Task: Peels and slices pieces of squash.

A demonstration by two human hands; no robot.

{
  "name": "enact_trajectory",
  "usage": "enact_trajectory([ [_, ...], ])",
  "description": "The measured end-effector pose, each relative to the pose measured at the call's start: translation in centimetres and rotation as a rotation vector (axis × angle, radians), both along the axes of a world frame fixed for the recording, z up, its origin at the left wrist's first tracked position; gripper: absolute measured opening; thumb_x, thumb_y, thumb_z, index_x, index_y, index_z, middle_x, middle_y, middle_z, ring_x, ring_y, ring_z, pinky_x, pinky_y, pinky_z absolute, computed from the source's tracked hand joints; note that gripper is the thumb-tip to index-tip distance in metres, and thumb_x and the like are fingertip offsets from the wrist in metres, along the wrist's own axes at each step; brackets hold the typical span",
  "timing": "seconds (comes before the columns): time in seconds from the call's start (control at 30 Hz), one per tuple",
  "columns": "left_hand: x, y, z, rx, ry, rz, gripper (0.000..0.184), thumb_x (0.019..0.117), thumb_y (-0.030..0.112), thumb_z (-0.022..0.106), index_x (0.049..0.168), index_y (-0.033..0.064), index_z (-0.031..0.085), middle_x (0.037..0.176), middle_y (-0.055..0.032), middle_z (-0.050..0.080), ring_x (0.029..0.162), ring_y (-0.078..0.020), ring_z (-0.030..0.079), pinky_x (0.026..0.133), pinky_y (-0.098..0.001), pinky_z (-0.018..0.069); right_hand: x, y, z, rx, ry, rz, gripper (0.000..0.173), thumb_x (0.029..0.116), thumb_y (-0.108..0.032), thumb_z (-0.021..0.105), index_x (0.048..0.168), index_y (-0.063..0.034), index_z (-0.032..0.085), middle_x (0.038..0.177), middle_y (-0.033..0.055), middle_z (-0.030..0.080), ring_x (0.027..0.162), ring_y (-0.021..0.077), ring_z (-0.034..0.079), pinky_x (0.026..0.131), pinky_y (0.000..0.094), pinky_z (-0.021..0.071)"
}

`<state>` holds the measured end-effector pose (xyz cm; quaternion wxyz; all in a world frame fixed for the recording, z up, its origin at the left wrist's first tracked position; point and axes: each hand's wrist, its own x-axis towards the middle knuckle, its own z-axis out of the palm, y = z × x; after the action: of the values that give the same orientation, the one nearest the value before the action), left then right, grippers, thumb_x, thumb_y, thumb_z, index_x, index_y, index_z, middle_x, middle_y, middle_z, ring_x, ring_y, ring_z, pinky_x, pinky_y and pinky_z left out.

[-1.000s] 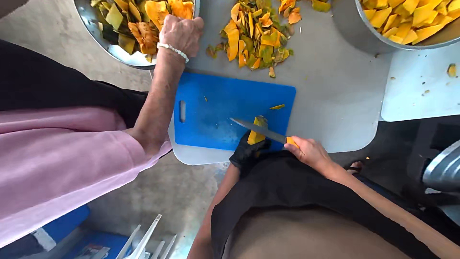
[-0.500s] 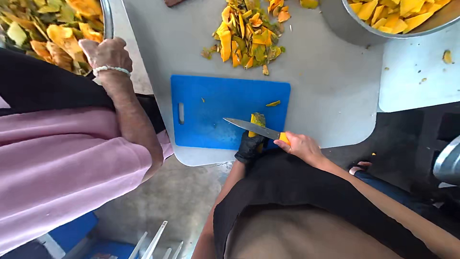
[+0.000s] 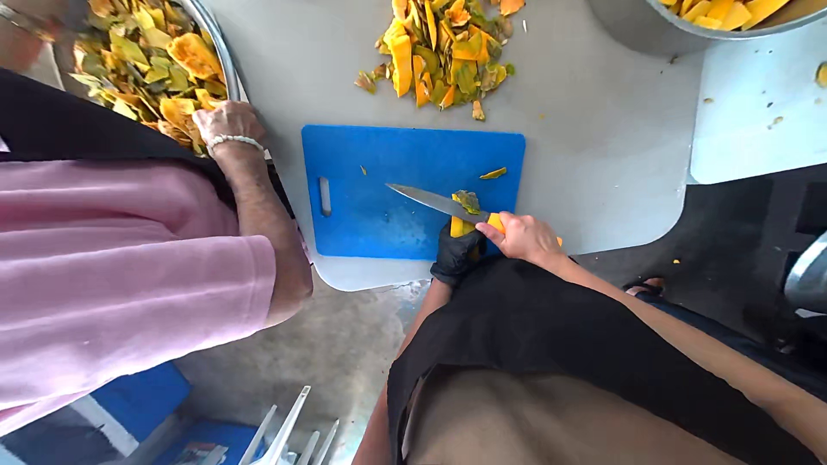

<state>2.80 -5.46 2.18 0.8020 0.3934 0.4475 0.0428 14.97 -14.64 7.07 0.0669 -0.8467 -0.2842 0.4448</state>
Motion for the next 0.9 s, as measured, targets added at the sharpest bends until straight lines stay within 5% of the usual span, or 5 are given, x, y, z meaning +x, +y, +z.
enact_trajectory([
  [0.27,-0.6,0.0,0.0,0.058,0.008,-0.074,0.019,0.0822,-0.004,0.065,0.098,0.0067,0.06,0.067,0.0056,0.063,0.057,-0.0031,0.06,0.057,-0.0214,0.0537,0.2,0.9,1.2,-0.072,0.072,-0.013,0.068,0.1044,-0.06,0.045,0.101,0.0047,0.065,0.089,0.0246,0.069,0.091,0.0444,0.07,0.073,0.0601,0.0519],
  [0.37,-0.8,-0.5,0.0,0.072,0.071,-0.192,0.033,0.0792,-0.001,0.077,0.109,-0.0037,0.061,0.079,-0.0043,0.067,0.068,-0.0083,0.065,0.067,-0.0269,0.0575,1.0,1.3,-0.8,-0.045,0.085,-0.179,0.073,0.1036,-0.063,0.042,0.104,0.0052,0.069,0.092,0.0289,0.069,0.09,0.0488,0.069,0.074,0.0669,0.0532],
  [0.5,-1.0,0.7,-0.3,-0.017,0.031,-0.134,0.023,0.0794,-0.002,0.071,0.099,-0.0032,0.059,0.068,-0.0022,0.065,0.056,-0.0087,0.063,0.056,-0.0247,0.0562,2.4,0.7,-2.5,-0.046,0.24,-0.233,0.07,0.1087,-0.054,0.036,0.106,0.0079,0.068,0.097,0.0295,0.067,0.099,0.046,0.066,0.088,0.0638,0.0484],
  [0.7,-1.6,1.2,0.3,-0.014,-0.011,-0.178,0.02,0.0847,-0.001,0.07,0.103,0.0008,0.062,0.077,0.0009,0.071,0.069,-0.0059,0.068,0.069,-0.025,0.0593,1.5,-3.1,0.7,0.177,0.076,0.005,0.073,0.1029,-0.062,0.043,0.091,0.0074,0.064,0.074,0.0231,0.064,0.076,0.0437,0.068,0.065,0.0601,0.0506],
  [0.9,-1.8,0.7,0.2,0.089,-0.002,-0.207,0.021,0.0837,-0.01,0.063,0.097,0.0058,0.063,0.075,0.009,0.068,0.069,0.0025,0.064,0.069,-0.0188,0.0558,1.0,-3.4,1.4,0.183,-0.009,0.153,0.075,0.1,-0.065,0.046,0.087,0.0063,0.064,0.073,0.023,0.064,0.075,0.0439,0.069,0.061,0.058,0.0503],
])
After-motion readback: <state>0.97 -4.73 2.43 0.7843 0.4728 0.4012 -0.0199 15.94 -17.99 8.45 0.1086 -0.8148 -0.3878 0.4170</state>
